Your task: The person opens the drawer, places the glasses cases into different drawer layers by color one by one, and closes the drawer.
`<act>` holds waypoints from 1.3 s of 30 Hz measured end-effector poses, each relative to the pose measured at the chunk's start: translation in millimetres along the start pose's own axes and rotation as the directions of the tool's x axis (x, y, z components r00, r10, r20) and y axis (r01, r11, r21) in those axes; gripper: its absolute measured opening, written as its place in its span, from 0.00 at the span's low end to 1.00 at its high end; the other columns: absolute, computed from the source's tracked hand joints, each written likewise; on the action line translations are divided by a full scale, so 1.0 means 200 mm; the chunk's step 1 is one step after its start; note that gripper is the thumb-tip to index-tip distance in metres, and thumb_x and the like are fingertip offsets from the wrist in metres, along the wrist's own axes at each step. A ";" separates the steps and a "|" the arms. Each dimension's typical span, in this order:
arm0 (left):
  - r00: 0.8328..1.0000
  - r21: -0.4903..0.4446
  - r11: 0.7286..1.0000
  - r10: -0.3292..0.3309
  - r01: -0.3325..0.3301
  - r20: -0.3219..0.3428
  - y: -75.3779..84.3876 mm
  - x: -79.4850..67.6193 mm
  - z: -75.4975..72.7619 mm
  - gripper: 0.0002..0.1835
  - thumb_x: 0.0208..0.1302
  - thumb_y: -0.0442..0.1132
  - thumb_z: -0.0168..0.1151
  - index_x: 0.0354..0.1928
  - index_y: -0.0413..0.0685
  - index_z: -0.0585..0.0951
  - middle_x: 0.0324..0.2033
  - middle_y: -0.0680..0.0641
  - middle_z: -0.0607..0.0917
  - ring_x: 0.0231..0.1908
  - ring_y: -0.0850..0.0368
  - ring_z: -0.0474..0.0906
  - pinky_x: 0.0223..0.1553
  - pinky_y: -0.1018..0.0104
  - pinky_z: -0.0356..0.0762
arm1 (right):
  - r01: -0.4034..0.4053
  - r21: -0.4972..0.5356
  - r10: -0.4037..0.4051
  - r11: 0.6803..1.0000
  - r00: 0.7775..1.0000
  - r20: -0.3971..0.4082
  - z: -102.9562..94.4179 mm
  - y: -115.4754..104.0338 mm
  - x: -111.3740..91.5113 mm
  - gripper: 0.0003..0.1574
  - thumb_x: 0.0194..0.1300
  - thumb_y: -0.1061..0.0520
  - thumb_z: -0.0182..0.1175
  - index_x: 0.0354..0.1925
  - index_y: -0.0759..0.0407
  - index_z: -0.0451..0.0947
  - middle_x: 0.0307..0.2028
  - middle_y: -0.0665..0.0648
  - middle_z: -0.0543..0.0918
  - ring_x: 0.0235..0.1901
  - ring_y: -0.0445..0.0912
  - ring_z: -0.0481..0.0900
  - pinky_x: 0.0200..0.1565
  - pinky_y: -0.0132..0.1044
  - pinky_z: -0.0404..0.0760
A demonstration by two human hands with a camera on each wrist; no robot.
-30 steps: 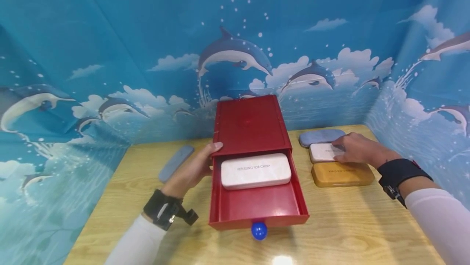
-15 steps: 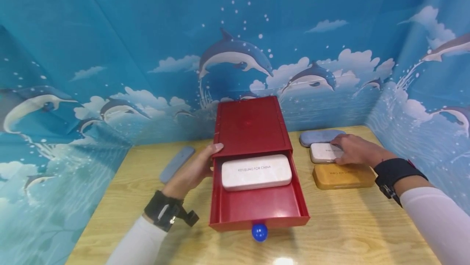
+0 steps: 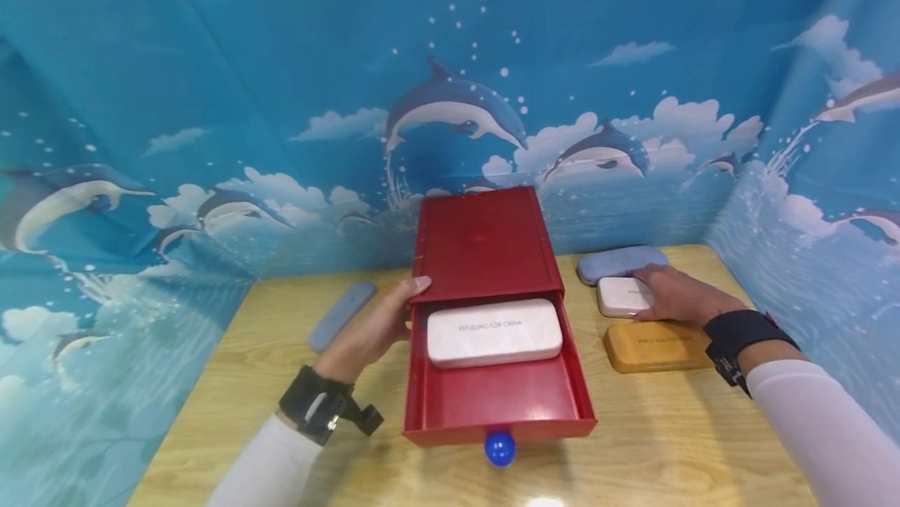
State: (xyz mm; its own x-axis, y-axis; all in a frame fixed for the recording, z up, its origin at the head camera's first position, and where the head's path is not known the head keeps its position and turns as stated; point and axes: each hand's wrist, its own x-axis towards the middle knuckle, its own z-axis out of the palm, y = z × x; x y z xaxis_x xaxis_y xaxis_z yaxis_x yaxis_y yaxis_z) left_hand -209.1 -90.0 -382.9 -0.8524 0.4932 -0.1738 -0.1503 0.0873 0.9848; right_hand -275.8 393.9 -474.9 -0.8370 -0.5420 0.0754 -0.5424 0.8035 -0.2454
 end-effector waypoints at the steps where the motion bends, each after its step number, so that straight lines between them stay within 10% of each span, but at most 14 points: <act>1: 1.000 -0.003 1.000 0.000 0.000 0.000 0.00 0.00 0.00 0.31 0.64 0.64 0.51 0.66 0.63 0.62 0.55 0.42 0.73 0.48 0.41 0.75 0.39 0.47 0.79 | 0.011 -0.013 -0.011 1.000 1.000 -0.011 0.01 0.00 0.00 0.47 0.42 0.38 0.74 0.47 0.73 0.73 0.38 0.62 0.79 0.36 0.52 0.75 0.37 0.48 0.74; 14: 1.000 0.000 1.000 0.000 0.000 -0.007 0.01 0.00 0.00 0.33 0.63 0.65 0.51 0.66 0.62 0.60 0.56 0.41 0.72 0.48 0.40 0.74 0.39 0.48 0.79 | -0.113 -0.010 0.114 0.994 0.989 0.098 0.00 -0.04 0.01 0.47 0.53 0.35 0.66 0.48 0.74 0.66 0.38 0.64 0.74 0.37 0.58 0.71 0.38 0.54 0.72; 39: 1.000 0.021 1.000 0.004 -0.004 0.004 0.00 0.00 0.00 0.32 0.65 0.64 0.49 0.67 0.61 0.60 0.56 0.41 0.72 0.47 0.41 0.75 0.40 0.47 0.79 | -0.042 -0.095 0.039 0.995 0.999 -0.036 -0.12 -0.14 -0.02 0.33 0.52 0.30 0.65 0.33 0.58 0.76 0.26 0.53 0.71 0.23 0.42 0.67 0.25 0.39 0.70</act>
State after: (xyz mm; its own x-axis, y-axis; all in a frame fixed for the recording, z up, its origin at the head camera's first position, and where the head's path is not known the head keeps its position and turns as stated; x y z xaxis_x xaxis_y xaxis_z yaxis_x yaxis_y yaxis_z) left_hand -208.8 -91.2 -382.8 -0.8507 0.4973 -0.1703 -0.1369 0.1032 0.9852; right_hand -257.9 379.5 -446.1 -0.8594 -0.5013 0.1010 -0.5113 0.8452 -0.1555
